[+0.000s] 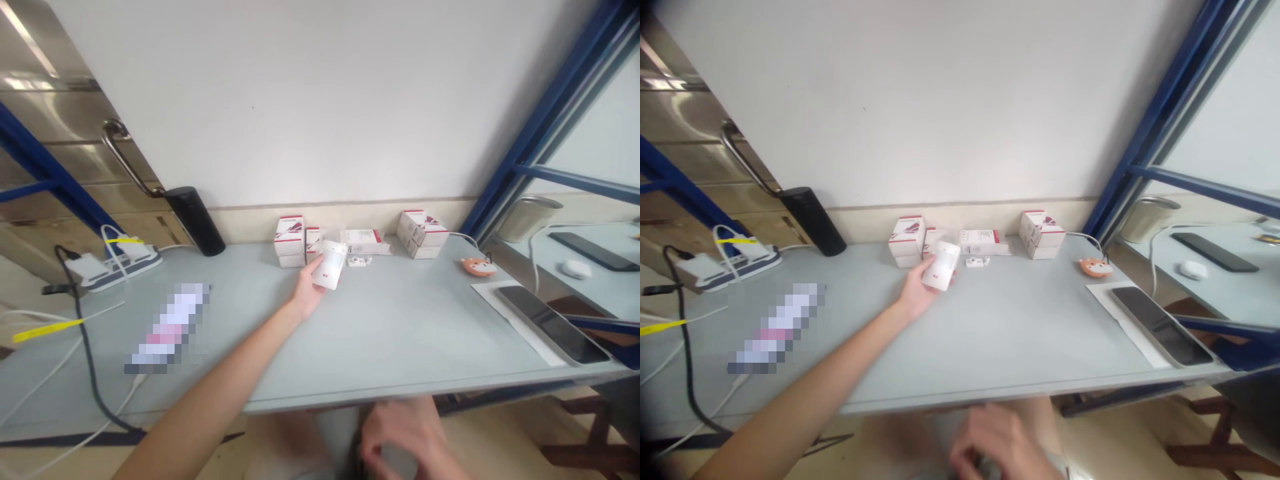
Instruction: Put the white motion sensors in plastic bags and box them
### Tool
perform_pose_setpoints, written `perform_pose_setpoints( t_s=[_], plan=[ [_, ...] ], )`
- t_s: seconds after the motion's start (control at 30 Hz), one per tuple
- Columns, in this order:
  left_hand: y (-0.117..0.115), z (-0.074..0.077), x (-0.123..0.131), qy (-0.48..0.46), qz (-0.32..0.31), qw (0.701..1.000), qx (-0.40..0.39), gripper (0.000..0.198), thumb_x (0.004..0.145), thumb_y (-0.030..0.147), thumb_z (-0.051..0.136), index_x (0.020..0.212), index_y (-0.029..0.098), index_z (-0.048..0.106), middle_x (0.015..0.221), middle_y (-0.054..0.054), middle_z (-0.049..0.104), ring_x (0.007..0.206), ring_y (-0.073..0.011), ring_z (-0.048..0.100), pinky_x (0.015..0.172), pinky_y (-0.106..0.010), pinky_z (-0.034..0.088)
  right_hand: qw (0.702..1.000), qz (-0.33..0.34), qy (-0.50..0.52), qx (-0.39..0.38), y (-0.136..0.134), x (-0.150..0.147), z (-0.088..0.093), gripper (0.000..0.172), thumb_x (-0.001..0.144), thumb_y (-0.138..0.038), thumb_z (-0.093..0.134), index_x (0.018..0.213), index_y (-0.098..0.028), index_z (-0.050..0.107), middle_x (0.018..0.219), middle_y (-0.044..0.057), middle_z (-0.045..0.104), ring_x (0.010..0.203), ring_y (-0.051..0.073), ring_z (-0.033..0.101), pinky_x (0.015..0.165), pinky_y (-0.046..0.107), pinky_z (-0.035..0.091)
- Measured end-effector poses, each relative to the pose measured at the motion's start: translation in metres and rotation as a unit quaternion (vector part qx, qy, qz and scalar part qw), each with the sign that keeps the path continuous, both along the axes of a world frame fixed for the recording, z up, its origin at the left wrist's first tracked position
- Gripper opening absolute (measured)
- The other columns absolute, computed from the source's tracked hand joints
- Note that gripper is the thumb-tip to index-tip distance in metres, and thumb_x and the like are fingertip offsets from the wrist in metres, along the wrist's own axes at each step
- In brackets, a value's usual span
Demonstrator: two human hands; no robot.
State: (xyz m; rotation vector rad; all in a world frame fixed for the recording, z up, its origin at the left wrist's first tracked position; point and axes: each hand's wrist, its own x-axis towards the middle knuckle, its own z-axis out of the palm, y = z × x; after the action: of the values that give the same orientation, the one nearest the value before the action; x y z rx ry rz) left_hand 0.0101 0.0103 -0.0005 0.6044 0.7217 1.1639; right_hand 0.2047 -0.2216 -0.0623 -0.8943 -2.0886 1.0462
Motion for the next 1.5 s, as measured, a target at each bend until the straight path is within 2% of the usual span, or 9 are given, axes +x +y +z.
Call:
perform_pose_setpoints(
  t_s=[0.17, 0.27, 0.37, 0.5, 0.73, 1.07, 1.2, 1.33, 1.5],
  plan=[
    [-0.007, -0.002, 0.004, 0.022, -0.005, 0.998, 0.062, 0.036, 0.087, 0.035, 0.082, 0.116, 0.016, 0.076, 0.115, -0.008, 0.08, 0.1, -0.0203, 0.075, 0.086, -0.026, 0.056, 0.95, -0.287, 0.111, 0.055, 0.13, -0.002, 0.109, 0.035, 0.101, -0.052, 0.059, 0.124, -0.026, 0.057, 0.125, 0.013, 0.066, 0.108, 0.026, 0.067, 0.091, 0.041, 0.059],
    [-0.01, 0.001, 0.005, 0.027, -0.012, 0.995, 0.098, 0.041, 0.084, 0.036, 0.085, 0.119, 0.016, 0.076, 0.119, -0.01, 0.079, 0.109, -0.0237, 0.073, 0.092, -0.028, 0.054, 0.941, -0.296, 0.1, -0.133, 0.192, -0.009, 0.113, 0.079, 0.092, -0.067, 0.066, 0.15, -0.022, 0.036, 0.141, 0.019, 0.058, 0.11, 0.027, 0.069, 0.09, 0.044, 0.062],
    [-0.01, 0.0, 0.004, 0.053, -0.014, 0.99, 0.128, 0.049, 0.084, 0.036, 0.085, 0.128, 0.019, 0.072, 0.126, -0.011, 0.077, 0.115, -0.026, 0.072, 0.096, -0.031, 0.053, 0.96, -0.171, 0.145, -0.17, 0.219, -0.015, 0.094, 0.071, 0.095, -0.066, 0.062, 0.145, -0.019, 0.045, 0.132, 0.016, 0.066, 0.113, 0.026, 0.069, 0.099, 0.046, 0.06],
    [-0.013, -0.002, 0.003, 0.143, -0.007, 0.97, 0.195, 0.05, 0.083, 0.034, 0.087, 0.129, 0.021, 0.07, 0.131, -0.011, 0.075, 0.123, -0.028, 0.068, 0.101, -0.033, 0.051, 0.98, -0.07, 0.175, -0.061, 0.223, -0.01, 0.071, 0.051, 0.1, -0.058, 0.061, 0.133, -0.02, 0.06, 0.133, 0.012, 0.069, 0.121, 0.027, 0.066, 0.109, 0.046, 0.053],
    [-0.01, -0.005, -0.004, 0.315, 0.038, 0.919, 0.236, 0.043, 0.078, 0.024, 0.089, 0.118, 0.023, 0.077, 0.131, -0.011, 0.072, 0.132, -0.0318, 0.059, 0.116, -0.036, 0.04, 0.994, -0.097, 0.042, 0.016, 0.224, 0.009, 0.063, 0.036, 0.103, -0.048, 0.061, 0.128, -0.022, 0.064, 0.126, 0.01, 0.072, 0.117, 0.027, 0.066, 0.107, 0.047, 0.051],
    [-0.011, 0.002, -0.008, 0.288, -0.013, 0.931, 0.222, 0.055, 0.078, 0.02, 0.088, 0.131, 0.024, 0.071, 0.138, -0.011, 0.069, 0.13, -0.0304, 0.062, 0.111, -0.033, 0.046, 0.977, -0.087, -0.135, 0.139, 0.233, 0.02, 0.058, 0.033, 0.099, -0.043, 0.068, 0.127, -0.026, 0.07, 0.131, 0.013, 0.068, 0.122, 0.033, 0.061, 0.104, 0.052, 0.05],
    [-0.004, -0.011, -0.011, 0.357, -0.029, 0.904, 0.232, 0.043, 0.084, 0.029, 0.084, 0.125, 0.025, 0.073, 0.129, -0.009, 0.074, 0.121, -0.0299, 0.067, 0.104, -0.035, 0.05, 0.983, -0.068, -0.114, 0.125, 0.231, 0.019, 0.063, 0.053, 0.092, -0.052, 0.077, 0.135, -0.025, 0.064, 0.135, 0.012, 0.067, 0.121, 0.033, 0.061, 0.105, 0.05, 0.049],
    [-0.005, -0.017, -0.014, 0.414, -0.002, 0.883, 0.222, 0.049, 0.075, 0.026, 0.091, 0.122, 0.025, 0.076, 0.129, -0.01, 0.073, 0.127, -0.0339, 0.062, 0.114, -0.04, 0.044, 0.981, -0.084, -0.119, 0.127, 0.232, 0.016, 0.059, 0.037, 0.097, -0.047, 0.071, 0.126, -0.024, 0.069, 0.128, 0.012, 0.07, 0.115, 0.032, 0.062, 0.102, 0.05, 0.049],
    [-0.012, 0.004, -0.008, 0.272, -0.01, 0.939, 0.209, 0.071, 0.071, 0.017, 0.093, 0.136, 0.027, 0.068, 0.135, -0.009, 0.071, 0.13, -0.0293, 0.064, 0.108, -0.032, 0.049, 0.975, -0.089, -0.151, 0.138, 0.232, 0.014, 0.052, 0.025, 0.098, -0.036, 0.071, 0.12, -0.025, 0.073, 0.128, 0.013, 0.069, 0.121, 0.033, 0.06, 0.106, 0.053, 0.047]
  ],
)
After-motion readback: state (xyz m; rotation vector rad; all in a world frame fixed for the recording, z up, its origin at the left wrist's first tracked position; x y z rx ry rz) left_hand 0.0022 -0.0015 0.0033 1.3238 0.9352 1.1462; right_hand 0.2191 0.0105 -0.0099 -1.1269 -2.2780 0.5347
